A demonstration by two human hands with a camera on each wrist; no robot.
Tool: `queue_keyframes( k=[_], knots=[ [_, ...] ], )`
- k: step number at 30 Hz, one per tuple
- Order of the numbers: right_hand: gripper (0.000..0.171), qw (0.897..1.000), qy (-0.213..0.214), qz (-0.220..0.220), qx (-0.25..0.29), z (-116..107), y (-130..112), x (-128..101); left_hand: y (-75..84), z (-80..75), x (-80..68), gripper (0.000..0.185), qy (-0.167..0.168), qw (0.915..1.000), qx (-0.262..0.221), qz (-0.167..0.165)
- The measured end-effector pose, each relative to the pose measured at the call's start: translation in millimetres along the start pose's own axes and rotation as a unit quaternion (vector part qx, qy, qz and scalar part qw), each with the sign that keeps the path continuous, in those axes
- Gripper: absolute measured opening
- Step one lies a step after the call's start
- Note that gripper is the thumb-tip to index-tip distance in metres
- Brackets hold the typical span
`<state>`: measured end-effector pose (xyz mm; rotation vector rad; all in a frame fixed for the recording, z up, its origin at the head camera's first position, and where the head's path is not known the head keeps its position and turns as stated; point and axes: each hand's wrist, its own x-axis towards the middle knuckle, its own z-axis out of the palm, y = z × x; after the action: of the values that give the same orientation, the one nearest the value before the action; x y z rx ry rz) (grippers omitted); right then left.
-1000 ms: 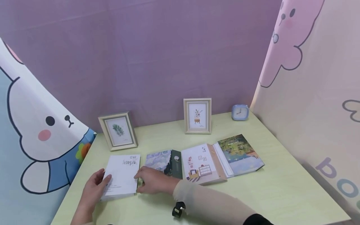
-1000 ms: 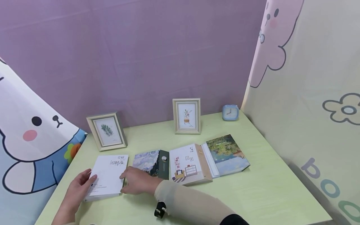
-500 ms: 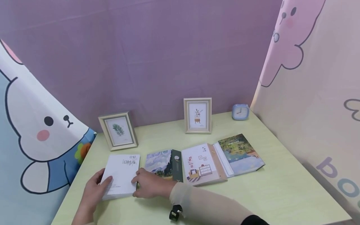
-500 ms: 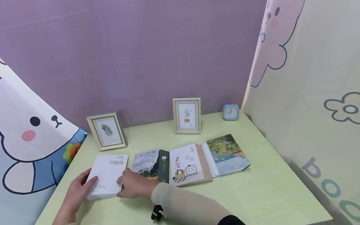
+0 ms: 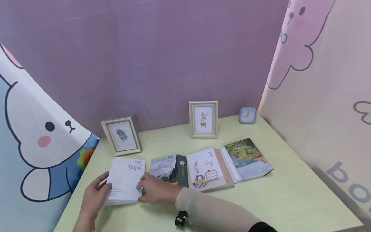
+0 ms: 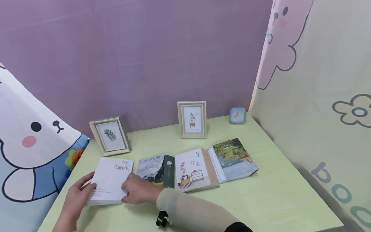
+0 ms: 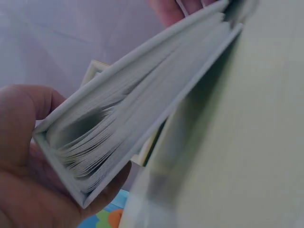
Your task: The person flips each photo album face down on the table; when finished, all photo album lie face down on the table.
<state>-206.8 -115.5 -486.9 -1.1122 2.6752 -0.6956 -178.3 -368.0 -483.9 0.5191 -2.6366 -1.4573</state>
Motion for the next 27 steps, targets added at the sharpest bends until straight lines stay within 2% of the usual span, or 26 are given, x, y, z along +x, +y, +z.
queue_keyframes(
  k=[4,10,17,21,27],
  knots=[
    [0.048,1.0,0.002,-0.007,0.004,-1,0,0,6.6,-4.9,-5.4,0.057,-0.005,0.9999,0.001,-0.013],
    [0.049,1.0,0.003,-0.006,0.022,-3,0,2,18.5,-7.7,-13.0,0.056,-0.007,0.9999,-0.012,-0.003],
    [0.057,0.995,-0.001,0.001,0.096,-7,-1,1,28.3,-7.0,-21.1,0.057,-0.01,0.9993,-0.034,0.012],
    [0.061,0.988,0.003,-0.002,0.151,-9,-1,0,31.5,-6.5,-24.3,0.057,-0.007,0.9984,-0.053,0.021],
    [0.064,0.972,0.001,0.01,0.234,-12,-5,-2,30.0,-3.1,-28.6,0.05,0.027,0.9952,-0.091,0.022]
  ],
)
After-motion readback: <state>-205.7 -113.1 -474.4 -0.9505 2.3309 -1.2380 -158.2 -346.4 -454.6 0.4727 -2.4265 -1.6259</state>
